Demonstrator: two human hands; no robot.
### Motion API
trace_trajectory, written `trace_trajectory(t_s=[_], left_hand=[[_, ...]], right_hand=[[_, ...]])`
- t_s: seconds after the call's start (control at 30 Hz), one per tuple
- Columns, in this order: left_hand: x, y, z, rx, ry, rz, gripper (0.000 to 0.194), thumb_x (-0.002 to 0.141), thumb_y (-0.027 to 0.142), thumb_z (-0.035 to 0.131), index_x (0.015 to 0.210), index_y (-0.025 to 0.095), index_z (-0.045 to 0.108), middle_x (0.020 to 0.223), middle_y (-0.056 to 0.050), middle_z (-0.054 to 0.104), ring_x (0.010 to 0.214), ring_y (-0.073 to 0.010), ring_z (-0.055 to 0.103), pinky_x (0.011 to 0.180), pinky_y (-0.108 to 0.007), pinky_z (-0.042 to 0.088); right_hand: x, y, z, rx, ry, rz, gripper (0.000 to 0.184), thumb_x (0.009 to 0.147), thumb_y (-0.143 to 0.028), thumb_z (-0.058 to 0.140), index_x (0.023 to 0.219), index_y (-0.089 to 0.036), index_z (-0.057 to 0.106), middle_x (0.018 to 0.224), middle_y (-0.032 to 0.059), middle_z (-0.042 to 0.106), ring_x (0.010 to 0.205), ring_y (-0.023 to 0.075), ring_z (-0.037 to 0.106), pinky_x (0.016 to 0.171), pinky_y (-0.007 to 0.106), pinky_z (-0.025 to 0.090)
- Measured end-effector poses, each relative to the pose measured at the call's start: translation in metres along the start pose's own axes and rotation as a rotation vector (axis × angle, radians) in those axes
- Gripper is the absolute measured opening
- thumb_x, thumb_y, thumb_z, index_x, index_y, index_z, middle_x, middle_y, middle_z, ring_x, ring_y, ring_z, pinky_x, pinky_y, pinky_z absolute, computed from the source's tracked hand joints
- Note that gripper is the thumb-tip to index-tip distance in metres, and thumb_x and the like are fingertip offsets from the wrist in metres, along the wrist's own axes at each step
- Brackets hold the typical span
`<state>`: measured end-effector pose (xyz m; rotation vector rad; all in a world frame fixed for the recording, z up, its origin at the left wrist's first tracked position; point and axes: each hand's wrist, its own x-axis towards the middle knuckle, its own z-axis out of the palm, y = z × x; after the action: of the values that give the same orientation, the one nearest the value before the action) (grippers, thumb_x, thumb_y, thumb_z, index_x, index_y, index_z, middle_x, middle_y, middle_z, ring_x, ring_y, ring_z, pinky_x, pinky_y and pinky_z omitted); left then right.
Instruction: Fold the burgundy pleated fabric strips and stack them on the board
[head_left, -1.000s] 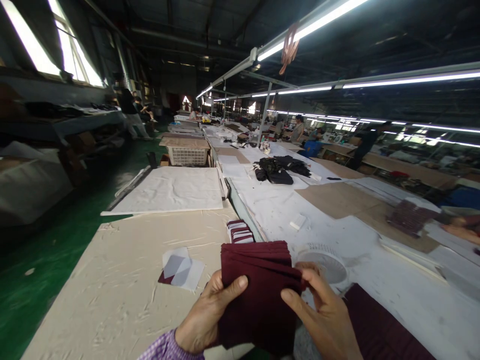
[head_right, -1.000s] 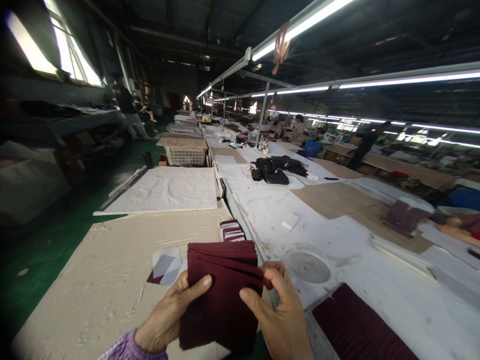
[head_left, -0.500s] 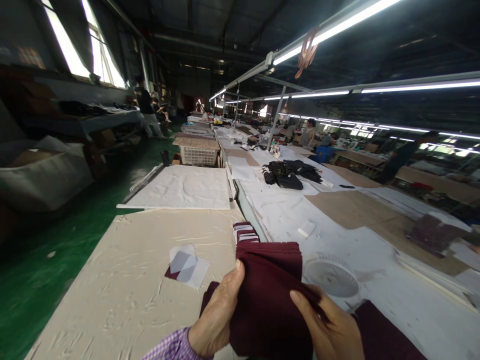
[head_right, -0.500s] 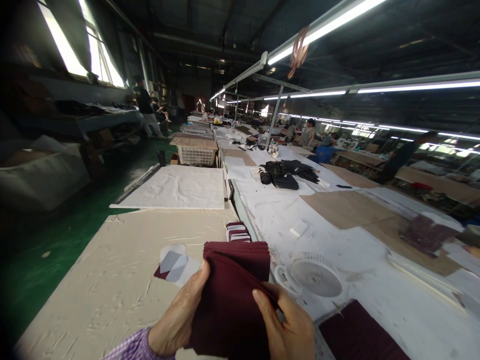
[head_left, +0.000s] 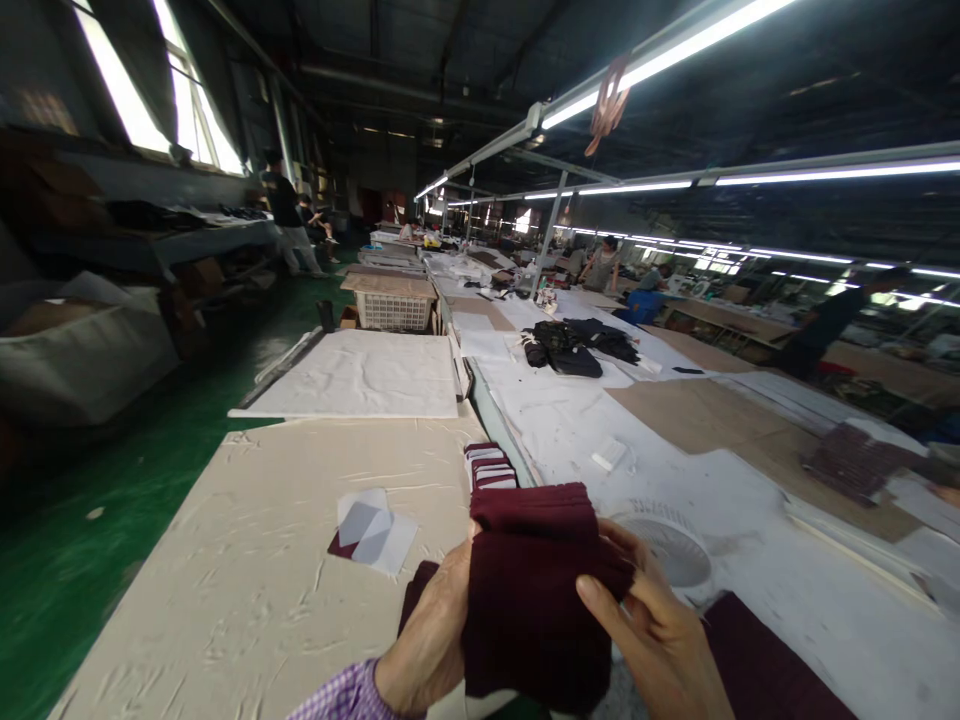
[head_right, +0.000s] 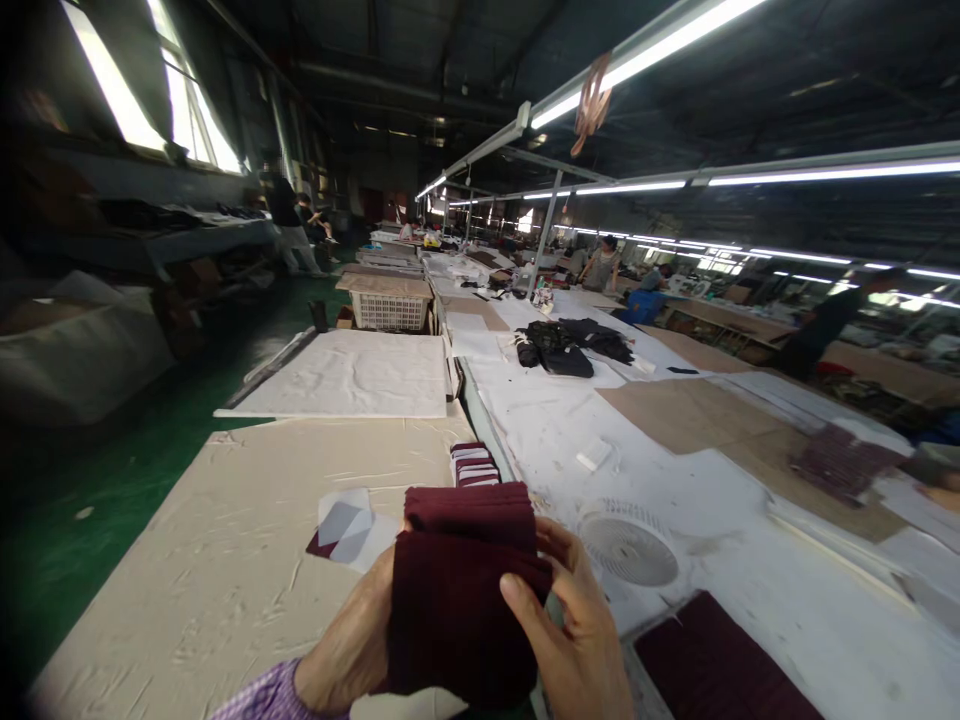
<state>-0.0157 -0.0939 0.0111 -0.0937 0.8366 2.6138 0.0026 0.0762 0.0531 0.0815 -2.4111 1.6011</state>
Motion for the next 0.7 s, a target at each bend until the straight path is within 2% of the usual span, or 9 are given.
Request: trace_trajectory(t_s=[0.1, 0.17, 0.33, 0.53, 0.6, 0.63, 0.7], left_hand=[[-0.001, -0.003, -0.003, 0.029, -0.027, 0.037, 0.035, 0.087, 0.035, 0.05, 0.112, 0.016, 0.064, 0.111, -0.01, 0.069, 0.102, -0.0245, 0.062, 0.102, -0.042, 0.037], [-0.003, 0.0, -0.001, 0.051, -0.026, 0.018, 0.035, 0.089, 0.034, 0.046, 0.115, 0.017, 0.063, 0.11, -0.009, 0.069, 0.1, -0.0243, 0.063, 0.1, -0.044, 0.038], [-0.006, 0.004, 0.003, 0.023, -0.029, -0.004, 0.039, 0.09, 0.037, 0.043, 0.119, 0.017, 0.06, 0.113, -0.01, 0.068, 0.107, -0.0239, 0.06, 0.104, -0.041, 0.035], [-0.006, 0.004, 0.002, -0.176, -0.164, -0.167, 0.069, 0.085, 0.062, 0.033, 0.124, 0.01, 0.055, 0.119, -0.017, 0.064, 0.117, -0.0299, 0.053, 0.107, -0.046, 0.031], [-0.008, 0.005, 0.003, -0.178, -0.163, -0.124, 0.068, 0.08, 0.065, 0.041, 0.119, 0.012, 0.06, 0.118, -0.015, 0.065, 0.115, -0.0292, 0.055, 0.106, -0.043, 0.034], [-0.009, 0.005, 0.004, -0.145, -0.139, -0.076, 0.059, 0.077, 0.06, 0.052, 0.113, 0.015, 0.064, 0.115, -0.012, 0.067, 0.113, -0.0275, 0.057, 0.105, -0.04, 0.036], [-0.01, 0.005, 0.006, -0.038, -0.073, -0.006, 0.033, 0.073, 0.039, 0.069, 0.1, 0.02, 0.07, 0.106, -0.007, 0.071, 0.104, -0.0231, 0.063, 0.102, -0.036, 0.04]], right_hand=[[-0.001, -0.005, 0.002, 0.104, -0.133, 0.066, 0.03, 0.083, -0.038, 0.059, 0.107, -0.021, 0.068, 0.114, 0.0078, 0.065, 0.102, 0.0233, 0.061, 0.088, 0.03, 0.049], [-0.002, -0.008, 0.003, 0.127, -0.156, 0.109, 0.032, 0.084, -0.038, 0.058, 0.11, -0.021, 0.066, 0.108, 0.0069, 0.069, 0.099, 0.0231, 0.063, 0.087, 0.03, 0.05], [-0.003, -0.008, 0.005, 0.098, -0.113, 0.106, 0.034, 0.082, -0.039, 0.06, 0.109, -0.019, 0.067, 0.106, 0.0081, 0.07, 0.097, 0.0242, 0.065, 0.085, 0.031, 0.051], [-0.003, -0.012, 0.009, 0.084, 0.0, 0.112, 0.032, 0.078, -0.038, 0.063, 0.101, -0.017, 0.069, 0.096, 0.0083, 0.073, 0.091, 0.0257, 0.067, 0.086, 0.034, 0.051], [-0.003, -0.014, 0.009, 0.076, 0.004, 0.119, 0.032, 0.078, -0.039, 0.063, 0.101, -0.018, 0.069, 0.097, 0.0078, 0.073, 0.093, 0.0258, 0.066, 0.087, 0.034, 0.051], [-0.002, -0.014, 0.01, 0.07, 0.002, 0.12, 0.033, 0.078, -0.039, 0.062, 0.101, -0.018, 0.069, 0.098, 0.0079, 0.073, 0.094, 0.0258, 0.066, 0.087, 0.034, 0.051], [-0.002, -0.013, 0.01, 0.071, -0.005, 0.115, 0.032, 0.078, -0.04, 0.061, 0.101, -0.018, 0.069, 0.101, 0.0083, 0.072, 0.095, 0.026, 0.065, 0.087, 0.034, 0.051]])
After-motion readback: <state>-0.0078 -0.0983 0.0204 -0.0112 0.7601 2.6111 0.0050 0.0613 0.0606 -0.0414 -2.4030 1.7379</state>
